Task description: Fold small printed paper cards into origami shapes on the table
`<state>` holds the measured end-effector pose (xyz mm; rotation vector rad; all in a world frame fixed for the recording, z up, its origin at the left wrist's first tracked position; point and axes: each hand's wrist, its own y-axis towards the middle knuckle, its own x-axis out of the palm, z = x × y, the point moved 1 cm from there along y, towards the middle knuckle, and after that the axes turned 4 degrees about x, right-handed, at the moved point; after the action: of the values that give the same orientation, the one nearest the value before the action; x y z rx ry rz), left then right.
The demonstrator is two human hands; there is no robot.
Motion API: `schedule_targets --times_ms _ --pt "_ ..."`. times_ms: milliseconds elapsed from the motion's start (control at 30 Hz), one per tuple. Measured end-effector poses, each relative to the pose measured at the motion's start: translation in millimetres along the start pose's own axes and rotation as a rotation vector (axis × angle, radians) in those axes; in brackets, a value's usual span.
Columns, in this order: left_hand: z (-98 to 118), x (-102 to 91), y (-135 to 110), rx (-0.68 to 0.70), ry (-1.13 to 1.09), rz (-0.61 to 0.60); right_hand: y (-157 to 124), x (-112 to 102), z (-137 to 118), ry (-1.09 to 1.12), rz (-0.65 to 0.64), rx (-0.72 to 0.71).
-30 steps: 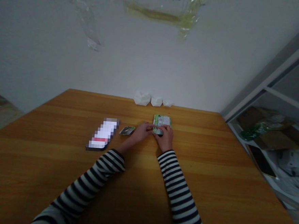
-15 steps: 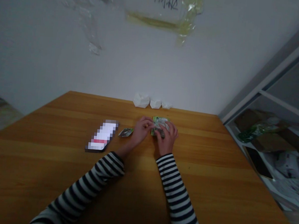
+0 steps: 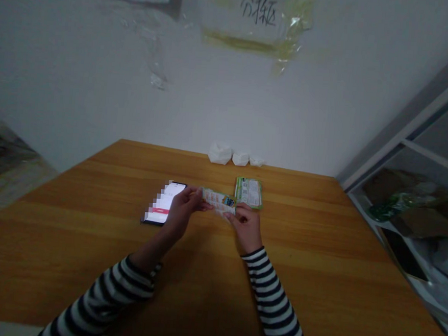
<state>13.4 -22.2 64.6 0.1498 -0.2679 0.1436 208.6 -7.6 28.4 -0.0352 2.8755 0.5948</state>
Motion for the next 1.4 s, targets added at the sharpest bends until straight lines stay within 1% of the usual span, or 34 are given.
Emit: schedule_targets --times_ms 67,100,167,233,267,333,367,433,500,533,600,700,733,767,833,933,1067,1267,1400 --pt "-5.8 -5.4 -1.5 -0.07 -0.051 -0.008 -3.4 3.8 -1.8 -0.047 0.046 -0.036" --pt "-10.3 -8.1 -1.5 -0.12 -0.081 -0.001 -5.1 4.4 -2.9 -0.073 0.077 -0.082" --pt "-20.7 -12.4 -1.1 -0.271 -0.156 -0.018 -8.3 4.6 -5.3 -0.124 0.094 -0.207" --pt "-29.3 -15.1 -1.5 -0.424 -0.239 -0.093 -11.2 4.9 -7.7 -0.158 0.067 -0.323" --pt "-31.7 -16.1 -2.1 -0.47 -0.272 -0.138 -12.3 5.5 -8.5 -0.169 0.047 -0.363" --pt "-32.3 -18.4 -3.8 -0.479 -0.307 -0.185 -13.7 7.9 -9.7 -0.197 -0.007 -0.418" --pt "-31.0 -19.5 -4.7 -0.463 -0.315 -0.19 -14.1 9.4 -10.0 -0.217 -0.034 -0.436" --pt "-27.5 -21.6 -6.1 -0.43 -0.318 -0.179 -15.0 12.4 -10.8 -0.259 -0.077 -0.454" --pt "-24.4 -22.7 -7.0 -0.405 -0.321 -0.157 -16.3 15.0 -11.7 -0.272 -0.089 -0.445" --pt "-23.4 -22.7 -7.4 -0.391 -0.328 -0.148 -17.1 16.3 -12.1 -0.262 -0.085 -0.425" --pt "-21.9 -21.4 -8.4 -0.353 -0.347 -0.136 -18.9 19.0 -12.1 -0.2 -0.027 -0.34" --pt "-19.8 -16.4 -11.4 -0.292 -0.368 -0.129 -21.1 24.2 -9.6 -0.036 0.13 -0.107" --pt "-19.2 -14.3 -12.9 -0.282 -0.371 -0.127 -21.8 26.4 -8.7 0.023 0.163 -0.022" --pt "-18.7 -12.0 -14.4 -0.279 -0.375 -0.127 -22.6 28.7 -8.0 0.077 0.171 0.062" --pt "-18.7 -7.6 -17.6 -0.279 -0.387 -0.123 -24.6 33.2 -7.9 0.161 0.143 0.209" --pt "-21.4 -2.4 -22.0 -0.259 -0.393 -0.084 -28.7 37.7 -11.5 0.247 0.118 0.362" --pt "-23.7 1.1 -27.6 -0.197 -0.343 -0.063 -32.6 40.2 -20.4 0.29 0.134 0.417" --pt "-18.8 4.1 -32.3 -0.183 -0.3 -0.105 -33.2 41.4 -31.5 0.312 0.165 0.397" --pt "-21.5 5.0 -34.1 -0.171 -0.258 -0.102 -35.2 43.4 -34.3 0.341 0.201 0.402"
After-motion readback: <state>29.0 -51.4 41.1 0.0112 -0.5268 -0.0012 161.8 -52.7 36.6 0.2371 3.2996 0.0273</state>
